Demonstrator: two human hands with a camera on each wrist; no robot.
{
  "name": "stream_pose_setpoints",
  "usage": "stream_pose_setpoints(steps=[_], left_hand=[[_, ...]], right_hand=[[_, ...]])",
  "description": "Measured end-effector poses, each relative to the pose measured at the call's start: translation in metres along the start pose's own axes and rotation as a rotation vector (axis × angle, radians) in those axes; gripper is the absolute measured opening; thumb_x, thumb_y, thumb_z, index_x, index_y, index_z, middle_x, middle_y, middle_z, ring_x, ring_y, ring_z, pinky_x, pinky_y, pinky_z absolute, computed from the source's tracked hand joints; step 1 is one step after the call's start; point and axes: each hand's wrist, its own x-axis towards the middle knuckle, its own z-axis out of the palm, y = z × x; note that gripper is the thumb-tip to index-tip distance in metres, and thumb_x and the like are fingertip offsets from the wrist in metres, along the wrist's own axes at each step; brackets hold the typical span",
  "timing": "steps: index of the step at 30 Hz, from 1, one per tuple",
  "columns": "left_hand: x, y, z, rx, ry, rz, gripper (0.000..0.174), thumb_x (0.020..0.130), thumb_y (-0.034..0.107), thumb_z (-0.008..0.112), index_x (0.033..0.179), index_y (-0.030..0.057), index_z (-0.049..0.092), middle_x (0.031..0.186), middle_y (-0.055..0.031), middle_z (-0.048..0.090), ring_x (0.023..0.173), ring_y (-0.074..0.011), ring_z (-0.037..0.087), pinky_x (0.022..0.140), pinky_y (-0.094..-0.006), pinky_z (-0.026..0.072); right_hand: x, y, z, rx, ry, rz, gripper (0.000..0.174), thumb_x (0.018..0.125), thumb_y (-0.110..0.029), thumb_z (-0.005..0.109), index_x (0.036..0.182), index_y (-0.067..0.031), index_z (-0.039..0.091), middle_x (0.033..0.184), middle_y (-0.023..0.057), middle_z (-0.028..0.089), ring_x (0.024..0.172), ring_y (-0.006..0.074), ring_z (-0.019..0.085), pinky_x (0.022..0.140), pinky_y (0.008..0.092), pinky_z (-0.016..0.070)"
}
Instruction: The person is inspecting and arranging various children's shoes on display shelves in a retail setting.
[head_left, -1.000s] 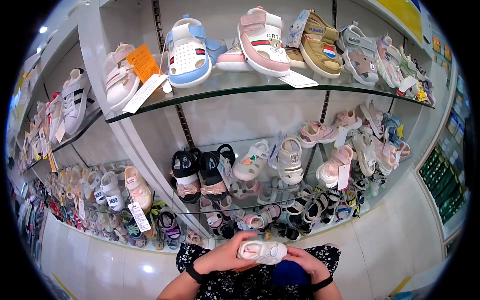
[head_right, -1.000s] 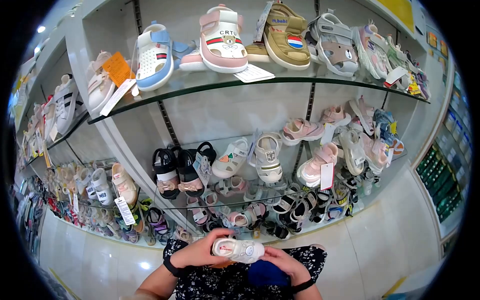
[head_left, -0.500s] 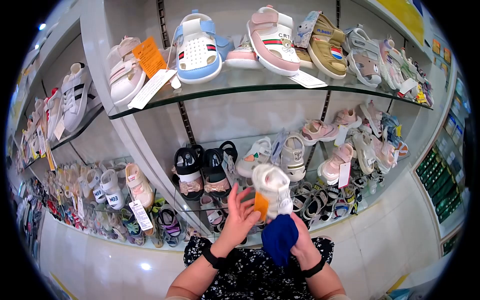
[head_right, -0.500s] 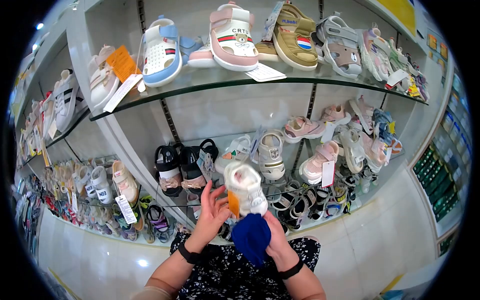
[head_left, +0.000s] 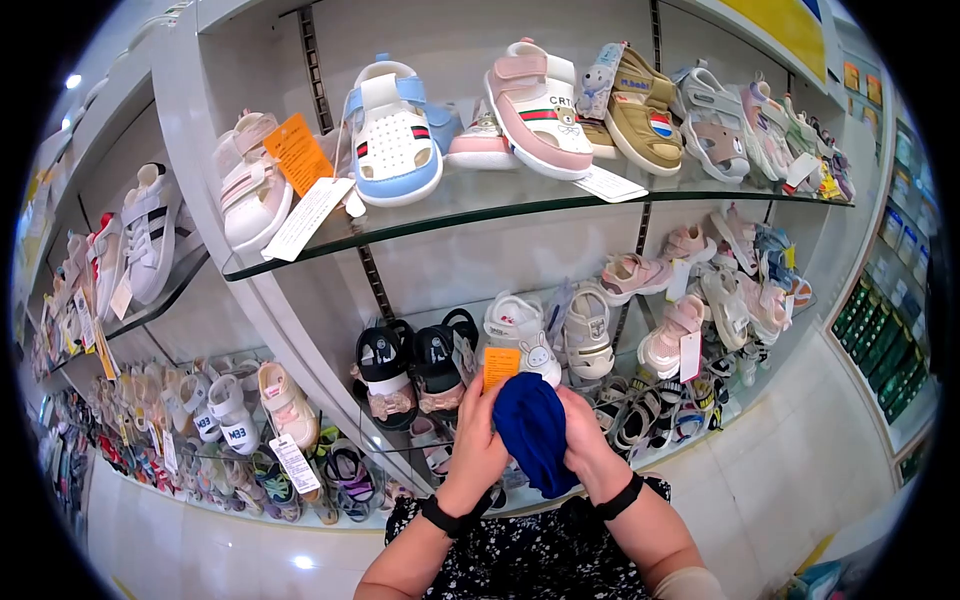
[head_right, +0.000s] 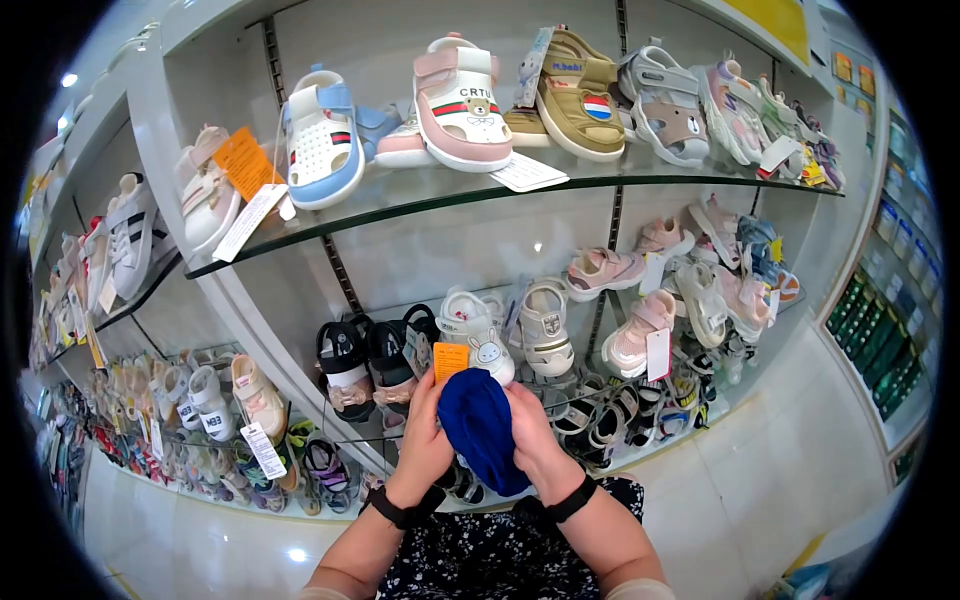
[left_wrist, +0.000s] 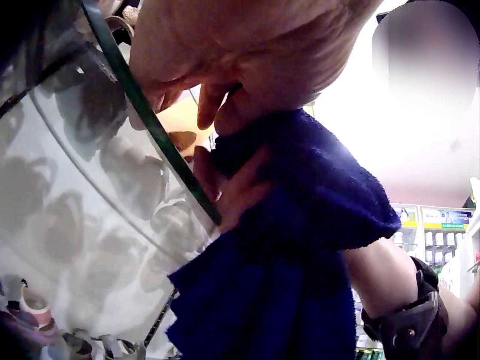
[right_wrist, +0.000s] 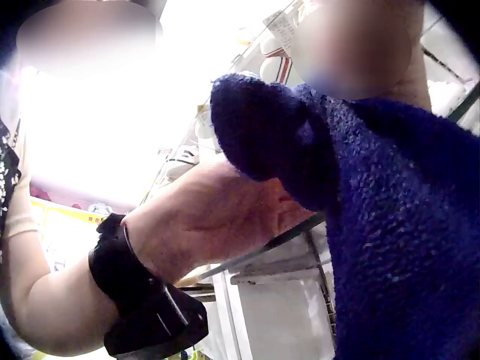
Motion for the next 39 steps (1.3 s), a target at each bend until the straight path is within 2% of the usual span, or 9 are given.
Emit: stream_pose_setpoints(steps=[8,10,18,23,24,26,30,34,39], left_hand=[[-0.003,-0.006,0.002,0.174,-0.027,0.101,0.052,0.079,0.014,0.067,0.128,0.0069,0.05,0.142,-0.025,0.034,0.13,-0.0373,0.038,0.106,-0.0396,0.0312],[-0.004,-0.005,0.005,0.103,-0.021,0.079,0.045,0.083,0.003,0.06,0.126,0.0059,0.05,0.143,-0.0237,0.032,0.128,-0.0408,0.036,0.105,-0.0423,0.0313],[0.012,0.042,0.004,0.354,0.098,0.182,0.035,0.079,0.003,0.058,0.115,0.0041,0.056,0.134,-0.0162,0.045,0.116,-0.0326,0.043,0.098,-0.04,0.0343],[0.045,0.04,0.014,0.398,0.093,0.194,0.044,0.079,0.004,0.059,0.122,0.0015,0.049,0.131,-0.018,0.048,0.118,-0.0362,0.048,0.098,-0.042,0.0378],[0.051,0.037,0.016,0.48,0.109,0.229,0.044,0.08,0.006,0.059,0.123,0.0022,0.048,0.126,-0.0167,0.051,0.107,-0.035,0.053,0.092,-0.0427,0.0405],[0.058,0.039,0.019,0.486,0.054,0.151,0.043,0.08,0.007,0.06,0.121,0.0028,0.049,0.119,-0.017,0.053,0.105,-0.0355,0.053,0.09,-0.0428,0.0423],[0.064,0.032,0.025,0.541,0.024,0.135,0.045,0.078,0.01,0.064,0.12,0.004,0.049,0.114,-0.0166,0.053,0.104,-0.0356,0.053,0.087,-0.0423,0.0438],[0.062,0.033,0.03,0.593,0.031,0.136,0.049,0.077,0.013,0.066,0.121,0.0045,0.048,0.119,-0.0173,0.051,0.106,-0.0357,0.052,0.088,-0.042,0.044],[0.06,0.032,0.032,0.638,0.043,0.148,0.049,0.077,0.014,0.066,0.122,0.0046,0.047,0.122,-0.0178,0.05,0.107,-0.0357,0.052,0.089,-0.0426,0.0434]], right_hand=[[-0.031,-0.009,0.003,-0.231,-0.038,-0.07,0.049,0.095,-0.012,0.05,0.138,0.0032,0.031,0.12,0.0114,0.057,0.103,0.0128,0.058,0.088,0.0244,0.0462],[-0.037,-0.002,-0.007,-0.193,-0.015,-0.071,0.052,0.095,-0.011,0.05,0.141,-0.0008,0.027,0.116,0.009,0.059,0.102,0.0124,0.057,0.089,0.024,0.0448],[-0.064,0.003,-0.059,-0.024,0.006,-0.01,0.026,0.096,-0.011,0.048,0.119,-0.0021,0.055,0.104,0.0055,0.062,0.092,0.0093,0.059,0.084,0.0226,0.0475],[-0.075,0.003,-0.091,0.258,0.088,0.019,0.031,0.098,-0.019,0.04,0.117,0.0017,0.055,0.11,0.0125,0.063,0.095,0.0214,0.063,0.084,0.0342,0.0527],[-0.079,0.0,-0.096,0.296,0.085,0.033,0.033,0.098,-0.021,0.04,0.117,0.0014,0.055,0.109,0.0126,0.063,0.095,0.0216,0.063,0.084,0.0346,0.0527],[-0.086,-0.005,-0.105,0.371,0.08,0.064,0.036,0.098,-0.026,0.04,0.117,0.0007,0.055,0.108,0.0129,0.063,0.094,0.0221,0.063,0.084,0.0356,0.0527],[-0.097,-0.014,-0.127,0.356,0.079,0.042,0.037,0.098,-0.03,0.039,0.114,-0.0009,0.057,0.104,0.012,0.064,0.092,0.0227,0.064,0.083,0.0367,0.0532],[-0.101,-0.03,-0.15,0.17,0.163,-0.047,0.026,0.096,-0.022,0.046,0.109,-0.0032,0.058,0.102,0.0101,0.065,0.089,0.0197,0.065,0.079,0.0333,0.0539],[-0.108,-0.087,-0.158,-0.214,0.224,-0.17,0.013,0.094,-0.015,0.051,0.094,-0.0061,0.06,0.087,-0.0012,0.063,0.077,0.0067,0.059,0.071,0.0216,0.0491]])
